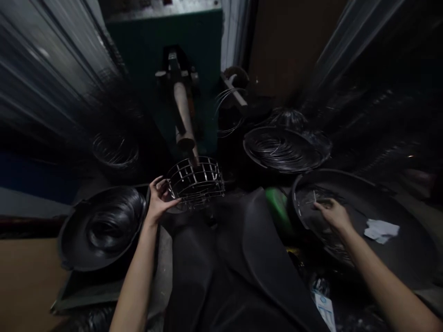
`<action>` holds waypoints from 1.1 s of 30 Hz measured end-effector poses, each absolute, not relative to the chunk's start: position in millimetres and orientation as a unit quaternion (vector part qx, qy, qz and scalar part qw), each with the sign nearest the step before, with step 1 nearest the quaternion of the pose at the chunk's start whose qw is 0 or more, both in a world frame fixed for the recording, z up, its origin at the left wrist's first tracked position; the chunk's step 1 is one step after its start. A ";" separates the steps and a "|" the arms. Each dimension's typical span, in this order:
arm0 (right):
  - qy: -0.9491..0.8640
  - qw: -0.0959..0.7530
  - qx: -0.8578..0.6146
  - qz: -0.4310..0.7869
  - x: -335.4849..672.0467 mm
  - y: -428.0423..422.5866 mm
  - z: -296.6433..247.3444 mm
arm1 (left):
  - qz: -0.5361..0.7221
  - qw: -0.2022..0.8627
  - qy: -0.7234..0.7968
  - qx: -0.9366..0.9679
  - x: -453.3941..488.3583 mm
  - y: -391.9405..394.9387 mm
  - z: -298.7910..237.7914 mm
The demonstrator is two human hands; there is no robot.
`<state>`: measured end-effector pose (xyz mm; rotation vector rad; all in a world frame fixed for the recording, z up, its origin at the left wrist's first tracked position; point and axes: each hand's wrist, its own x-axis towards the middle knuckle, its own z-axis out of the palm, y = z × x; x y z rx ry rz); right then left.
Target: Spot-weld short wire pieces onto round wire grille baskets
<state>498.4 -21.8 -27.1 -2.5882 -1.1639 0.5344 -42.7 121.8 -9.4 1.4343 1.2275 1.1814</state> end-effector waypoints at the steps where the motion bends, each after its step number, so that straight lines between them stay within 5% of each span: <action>1: -0.398 0.185 -0.874 0.209 483.9 -20.5 -13.3 | 0.477 0.418 0.490 0.599 -37.9 113.2 -2.7; 5: -0.402 0.397 -0.713 0.414 392.7 -1.7 55.2 | 0.436 0.283 0.452 0.725 -7.4 93.8 24.1; 10: -0.527 0.247 -0.554 0.595 290.1 39.3 98.0 | 0.296 0.181 0.465 0.815 26.1 87.1 49.8; 20: -0.876 0.111 -0.467 0.044 245.3 50.6 60.3 | 0.291 0.194 0.470 0.810 18.8 79.2 53.0; 33: -0.896 0.047 -0.438 -0.059 243.5 82.9 81.5 | 0.321 0.212 0.484 0.786 20.6 109.5 55.7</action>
